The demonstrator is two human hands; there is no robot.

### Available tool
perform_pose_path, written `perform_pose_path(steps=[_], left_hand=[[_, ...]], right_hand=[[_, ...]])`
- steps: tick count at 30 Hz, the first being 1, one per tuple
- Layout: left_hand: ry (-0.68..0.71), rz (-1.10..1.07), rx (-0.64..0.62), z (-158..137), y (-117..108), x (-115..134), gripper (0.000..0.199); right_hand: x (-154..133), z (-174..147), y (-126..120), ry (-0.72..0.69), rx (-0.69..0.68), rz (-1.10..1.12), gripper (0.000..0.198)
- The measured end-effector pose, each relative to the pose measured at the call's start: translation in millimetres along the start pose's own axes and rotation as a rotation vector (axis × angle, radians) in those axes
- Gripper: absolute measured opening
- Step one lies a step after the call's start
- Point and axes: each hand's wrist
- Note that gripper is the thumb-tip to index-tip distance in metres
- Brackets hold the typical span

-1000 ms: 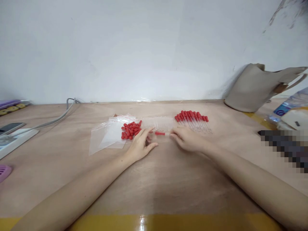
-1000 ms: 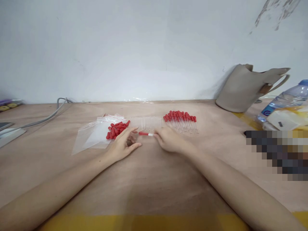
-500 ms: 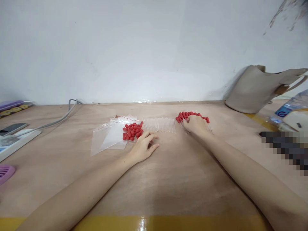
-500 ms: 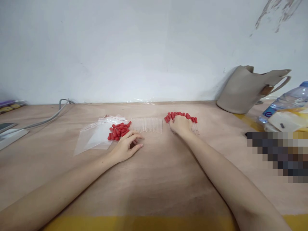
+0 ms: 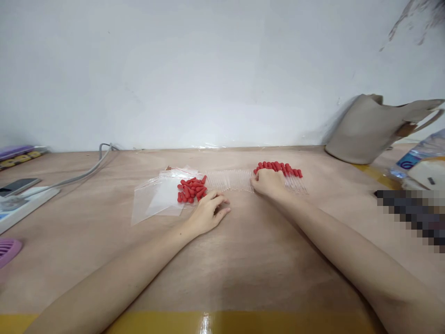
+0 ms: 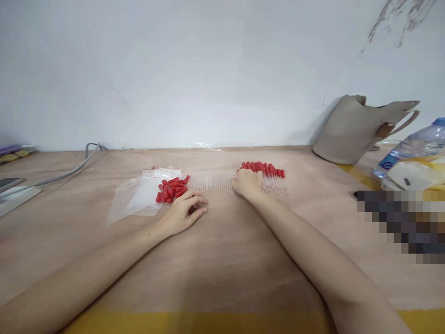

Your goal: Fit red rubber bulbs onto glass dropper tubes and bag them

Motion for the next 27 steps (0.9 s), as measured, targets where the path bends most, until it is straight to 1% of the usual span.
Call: perform_pose_path(steps=[5,7,9,11,13,16,18,22,24,27], left_hand=[[-0.004,0.022,-0.004,-1.1,-0.1,0.1,0.014],[0.010,0.092,0.045,-0.6,-2.8,-1.3,0.014],[0.011,0.204,0.139,1.3,-8.7,-5.0,0.012],[-0.034,0.323,0.242,4.1,-17.0,-10.9,0.012],[-0.118,0.436,0.315,6.9,-25.6,-17.9,0.015],[-0.207,0.594,0.361,9.4,-33.6,-26.7,0.019],[-0.224,0.664,0.369,9.9,-34.7,-29.7,0.022],[-0.209,0.706,0.368,9.8,-33.2,-29.6,0.026],[-0.212,0.698,0.363,9.9,-33.2,-28.1,0.027],[-0.221,0.668,0.344,10.4,-34.1,-26.1,0.025]], right_hand=[[-12.1,11.0,-1.0,0.071,-0.086,0.028,0.026],[-13.6,13.0,-1.7,0.077,-0.106,0.036,0.024],[-13.7,14.0,-1.6,0.078,-0.125,0.046,0.024],[-13.1,14.5,-0.6,0.077,-0.134,0.053,0.025],[-12.6,14.9,0.6,0.073,-0.136,0.057,0.026],[-13.4,14.2,0.2,0.063,-0.135,0.055,0.026],[-15.0,11.7,-2.7,0.049,-0.128,0.051,0.025],[-18.7,-1.1,-11.3,-0.019,-0.068,0.042,0.030],[-19.5,-11.4,-13.2,-0.090,0.015,0.034,0.032],[-18.3,-29.9,-9.0,-0.210,0.148,0.030,0.028]])
Point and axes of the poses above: each hand's wrist, its own z-axis towards the middle knuckle, its own y-axis out of the palm, x = y × z, and after that the axes turned 10 degrees about -y, right-handed
